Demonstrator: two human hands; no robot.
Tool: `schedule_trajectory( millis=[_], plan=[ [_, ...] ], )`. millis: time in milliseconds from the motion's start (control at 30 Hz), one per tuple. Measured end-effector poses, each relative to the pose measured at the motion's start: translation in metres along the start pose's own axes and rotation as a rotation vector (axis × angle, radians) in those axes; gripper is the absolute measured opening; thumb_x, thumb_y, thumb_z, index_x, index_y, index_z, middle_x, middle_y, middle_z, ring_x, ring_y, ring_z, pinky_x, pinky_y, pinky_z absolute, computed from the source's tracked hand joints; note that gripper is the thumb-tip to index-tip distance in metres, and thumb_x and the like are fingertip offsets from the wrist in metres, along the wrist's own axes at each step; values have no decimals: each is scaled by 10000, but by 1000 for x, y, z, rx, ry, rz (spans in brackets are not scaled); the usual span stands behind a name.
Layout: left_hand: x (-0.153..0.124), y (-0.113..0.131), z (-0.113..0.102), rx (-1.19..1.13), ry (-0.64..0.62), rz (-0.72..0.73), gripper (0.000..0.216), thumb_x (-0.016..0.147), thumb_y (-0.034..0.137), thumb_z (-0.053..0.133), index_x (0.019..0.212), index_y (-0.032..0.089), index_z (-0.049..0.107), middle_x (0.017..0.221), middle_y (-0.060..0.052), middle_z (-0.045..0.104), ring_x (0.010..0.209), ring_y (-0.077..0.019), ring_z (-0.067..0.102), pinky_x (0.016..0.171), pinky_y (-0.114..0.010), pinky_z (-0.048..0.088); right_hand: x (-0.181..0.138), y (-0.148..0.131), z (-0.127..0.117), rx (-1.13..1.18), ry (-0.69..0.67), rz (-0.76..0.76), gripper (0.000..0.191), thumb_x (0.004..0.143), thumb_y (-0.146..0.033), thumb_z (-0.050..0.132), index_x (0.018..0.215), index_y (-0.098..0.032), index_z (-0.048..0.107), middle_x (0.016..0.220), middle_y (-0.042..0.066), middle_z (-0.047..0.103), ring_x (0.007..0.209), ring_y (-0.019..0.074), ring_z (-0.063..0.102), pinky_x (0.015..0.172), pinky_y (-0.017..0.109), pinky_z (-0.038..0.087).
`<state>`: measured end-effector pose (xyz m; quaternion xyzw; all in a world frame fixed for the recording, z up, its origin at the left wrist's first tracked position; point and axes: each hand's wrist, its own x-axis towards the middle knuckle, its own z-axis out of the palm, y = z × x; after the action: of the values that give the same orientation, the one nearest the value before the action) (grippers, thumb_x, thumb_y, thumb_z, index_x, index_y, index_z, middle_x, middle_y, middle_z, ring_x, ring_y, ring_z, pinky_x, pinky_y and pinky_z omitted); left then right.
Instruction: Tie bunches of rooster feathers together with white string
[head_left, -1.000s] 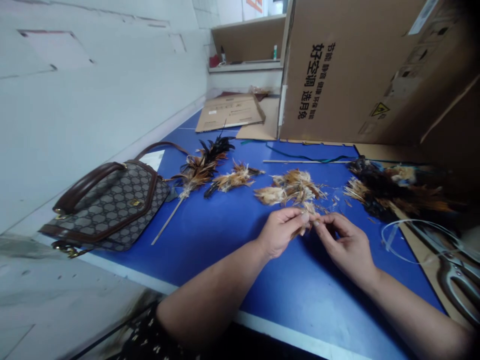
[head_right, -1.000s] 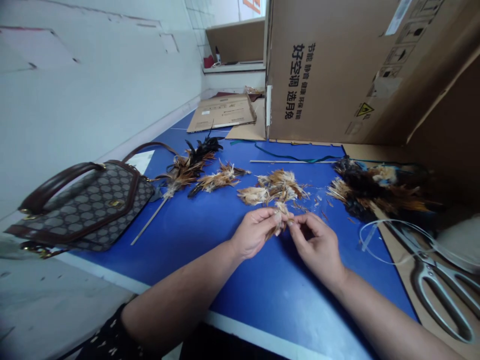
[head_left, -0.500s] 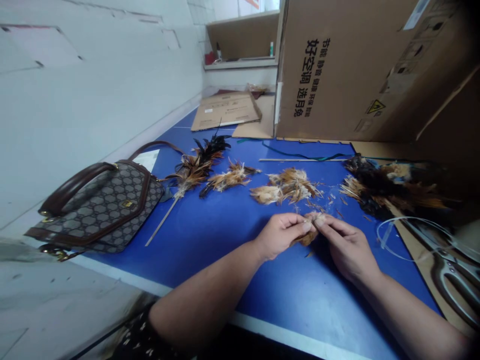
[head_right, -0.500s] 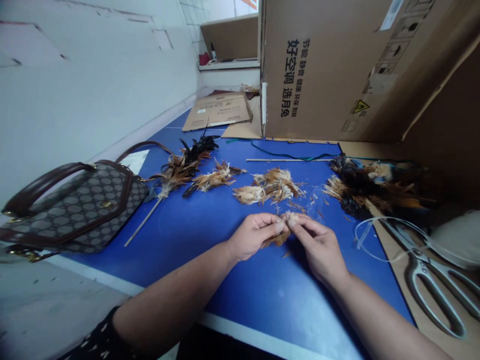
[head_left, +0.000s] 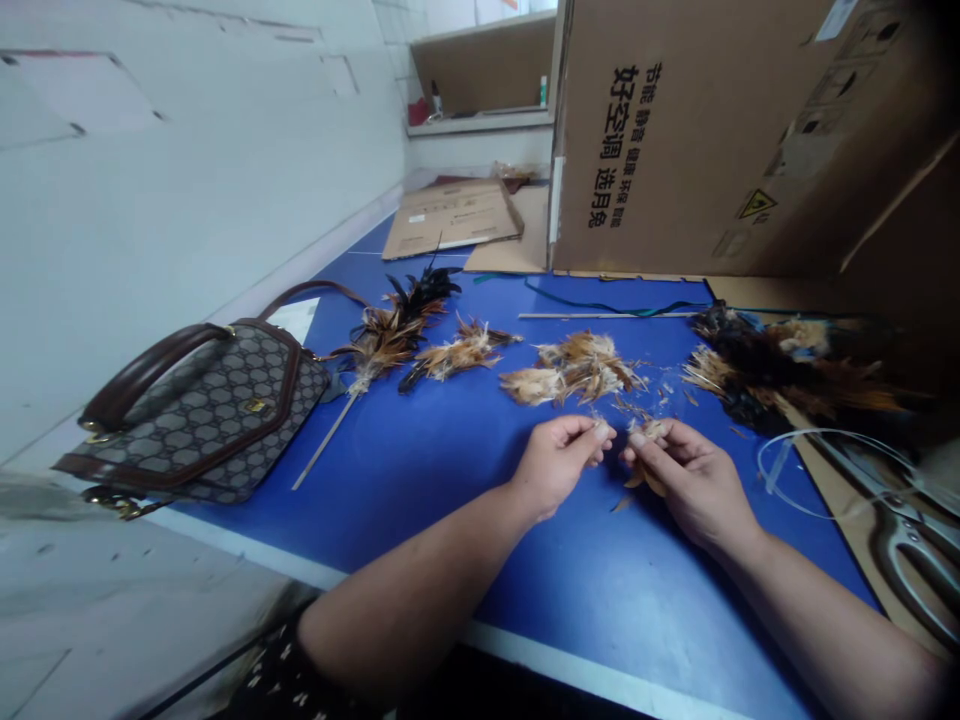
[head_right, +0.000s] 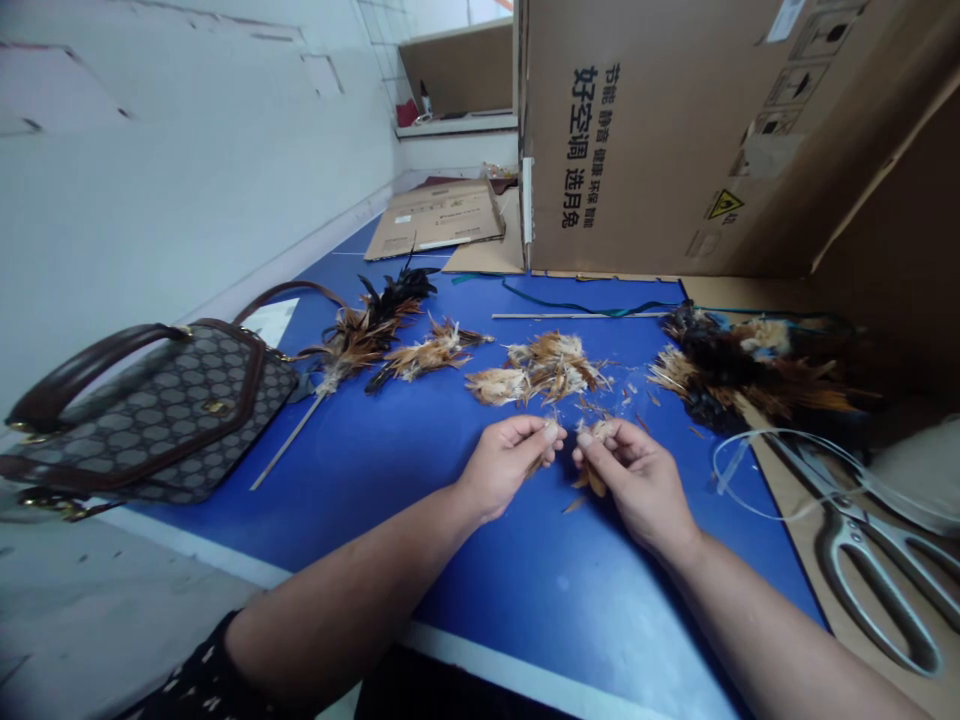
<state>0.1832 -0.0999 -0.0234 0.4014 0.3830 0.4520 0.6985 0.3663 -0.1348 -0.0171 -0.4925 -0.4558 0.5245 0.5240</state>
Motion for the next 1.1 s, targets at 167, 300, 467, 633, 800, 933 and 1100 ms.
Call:
schedule_trajectory(
  millis=[167, 300, 467, 633, 800, 933, 1100],
  plan=[
    [-1, -2, 2, -13, -8, -8, 431, 770, 525, 895, 876, 124, 777, 763, -32, 694, 697, -109, 554, 719, -279, 430, -2, -2, 2, -30, -100, -8, 283, 914, -469, 838, 887, -204, 744, 794, 34, 738, 653, 128, 643, 616, 238, 544],
    [-3, -2, 2, -25, -42, 8, 447, 775, 534, 890, 863, 113, 768, 703, -6, 636, 669, -100, 516, 703, -284, 404, -4, -3, 4, -53, -129, -11, 264, 937, -461, 819, 916, -206, 754, 835, 44, 750, 707, 134, 653, 657, 238, 547],
    [-3, -3, 3, -79, -64, 14, 422, 760, 499, 910, 852, 111, 773, 751, -22, 642, 721, -119, 553, 724, -294, 413, -5, -5, 6, -63, -124, -19, 274, 926, -466, 828, 884, -205, 755, 808, 44, 752, 687, 136, 646, 642, 244, 536],
    [-3, -7, 4, -49, -48, 23, 399, 787, 489, 891, 853, 112, 777, 730, -21, 625, 694, -114, 536, 689, -290, 402, -4, -5, 7, -89, -122, -31, 307, 908, -489, 838, 874, -196, 752, 806, 56, 756, 677, 148, 651, 624, 258, 540],
    [-4, -6, 6, 4, 0, 16, 373, 808, 466, 863, 901, 114, 781, 723, -23, 642, 673, -112, 542, 683, -286, 418, -4, -3, 8, -116, -116, -32, 329, 896, -508, 842, 868, -193, 750, 785, 53, 755, 644, 141, 637, 598, 254, 527],
    [-4, -3, 5, 82, 19, 77, 324, 834, 445, 830, 852, 127, 770, 706, 0, 605, 657, -99, 513, 659, -273, 403, -5, -4, 10, -122, -113, -32, 334, 885, -513, 852, 868, -195, 749, 772, 50, 753, 641, 143, 637, 599, 257, 530],
    [-5, -2, 5, 86, 20, 77, 306, 849, 433, 817, 832, 133, 762, 692, 11, 582, 647, -94, 495, 640, -267, 392, -4, -2, 8, -103, -112, -15, 331, 884, -504, 857, 864, -195, 740, 782, 52, 760, 661, 143, 649, 618, 253, 538]
  ],
)
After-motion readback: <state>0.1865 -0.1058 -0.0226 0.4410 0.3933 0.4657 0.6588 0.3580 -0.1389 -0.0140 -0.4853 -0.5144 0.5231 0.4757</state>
